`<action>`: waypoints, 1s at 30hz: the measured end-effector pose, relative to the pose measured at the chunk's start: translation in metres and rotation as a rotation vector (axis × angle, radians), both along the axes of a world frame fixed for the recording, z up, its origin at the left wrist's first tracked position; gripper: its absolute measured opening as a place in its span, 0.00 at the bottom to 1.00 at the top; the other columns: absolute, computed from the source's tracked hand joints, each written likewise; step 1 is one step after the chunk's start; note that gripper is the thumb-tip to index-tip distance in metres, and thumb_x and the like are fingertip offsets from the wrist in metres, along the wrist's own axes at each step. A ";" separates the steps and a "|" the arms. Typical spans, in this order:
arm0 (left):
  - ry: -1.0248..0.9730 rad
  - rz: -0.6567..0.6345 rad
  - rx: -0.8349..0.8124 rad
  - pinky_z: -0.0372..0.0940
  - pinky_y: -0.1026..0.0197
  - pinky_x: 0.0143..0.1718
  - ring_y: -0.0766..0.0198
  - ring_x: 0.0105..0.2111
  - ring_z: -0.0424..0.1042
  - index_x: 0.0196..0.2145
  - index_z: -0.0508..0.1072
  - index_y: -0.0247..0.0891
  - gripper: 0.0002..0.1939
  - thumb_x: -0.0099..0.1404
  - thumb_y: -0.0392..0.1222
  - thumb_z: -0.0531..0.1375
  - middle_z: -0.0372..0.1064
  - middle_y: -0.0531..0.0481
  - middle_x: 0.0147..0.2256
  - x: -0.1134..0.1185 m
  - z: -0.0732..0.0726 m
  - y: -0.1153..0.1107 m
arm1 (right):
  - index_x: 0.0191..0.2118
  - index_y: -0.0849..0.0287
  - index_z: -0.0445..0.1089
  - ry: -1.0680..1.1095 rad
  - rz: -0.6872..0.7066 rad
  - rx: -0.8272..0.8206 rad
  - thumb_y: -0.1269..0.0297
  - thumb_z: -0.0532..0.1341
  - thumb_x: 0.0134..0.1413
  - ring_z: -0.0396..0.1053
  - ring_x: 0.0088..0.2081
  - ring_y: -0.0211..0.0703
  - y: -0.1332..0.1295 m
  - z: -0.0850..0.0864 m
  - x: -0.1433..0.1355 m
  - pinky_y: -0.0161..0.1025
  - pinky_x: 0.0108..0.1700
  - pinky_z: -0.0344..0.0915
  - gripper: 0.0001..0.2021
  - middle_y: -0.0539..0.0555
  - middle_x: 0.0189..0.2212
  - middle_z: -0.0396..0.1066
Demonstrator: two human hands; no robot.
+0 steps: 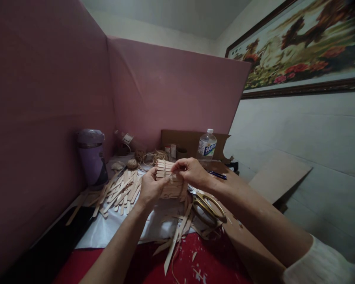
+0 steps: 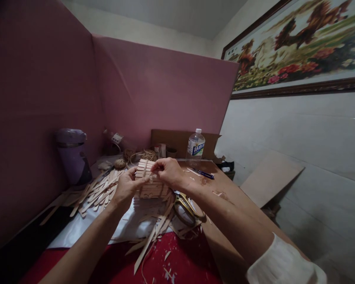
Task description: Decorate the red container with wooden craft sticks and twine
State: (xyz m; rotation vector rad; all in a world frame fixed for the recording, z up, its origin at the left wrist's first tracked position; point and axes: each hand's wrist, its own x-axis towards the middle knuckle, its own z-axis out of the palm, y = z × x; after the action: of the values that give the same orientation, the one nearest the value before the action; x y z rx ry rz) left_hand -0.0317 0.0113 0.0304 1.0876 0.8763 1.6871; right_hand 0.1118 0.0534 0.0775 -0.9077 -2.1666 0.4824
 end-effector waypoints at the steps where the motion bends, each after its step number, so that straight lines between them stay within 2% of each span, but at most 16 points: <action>1: -0.001 0.001 0.002 0.65 0.63 0.31 0.66 0.25 0.69 0.31 0.72 0.32 0.18 0.39 0.33 0.66 0.74 0.50 0.28 0.000 0.000 0.000 | 0.28 0.62 0.77 0.003 -0.002 0.001 0.78 0.58 0.40 0.67 0.26 0.36 0.000 0.000 0.000 0.31 0.30 0.61 0.11 0.51 0.24 0.74; 11: -0.008 -0.004 -0.006 0.65 0.63 0.30 0.66 0.25 0.69 0.31 0.72 0.32 0.18 0.38 0.33 0.67 0.73 0.50 0.28 0.001 0.001 0.000 | 0.29 0.63 0.77 -0.007 -0.010 0.010 0.78 0.59 0.41 0.66 0.25 0.34 0.001 0.000 -0.001 0.30 0.28 0.59 0.10 0.50 0.23 0.74; 21: 0.014 0.011 -0.011 0.64 0.63 0.30 0.66 0.25 0.69 0.32 0.71 0.32 0.17 0.39 0.31 0.65 0.73 0.50 0.29 0.000 0.000 -0.001 | 0.29 0.61 0.77 -0.056 -0.038 0.062 0.80 0.58 0.43 0.70 0.29 0.38 -0.001 0.001 -0.004 0.32 0.32 0.62 0.11 0.51 0.26 0.76; 30: 0.003 0.010 -0.010 0.64 0.63 0.31 0.66 0.25 0.69 0.30 0.72 0.33 0.16 0.38 0.31 0.65 0.73 0.51 0.28 0.001 0.002 -0.001 | 0.30 0.61 0.75 -0.072 -0.056 0.128 0.79 0.58 0.44 0.69 0.30 0.39 -0.003 -0.004 -0.004 0.32 0.33 0.62 0.11 0.52 0.28 0.75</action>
State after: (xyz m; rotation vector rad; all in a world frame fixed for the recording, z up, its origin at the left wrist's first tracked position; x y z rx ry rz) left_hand -0.0305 0.0107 0.0323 1.0811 0.8928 1.6873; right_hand 0.1076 0.0506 0.0739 -0.9250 -2.2023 0.2840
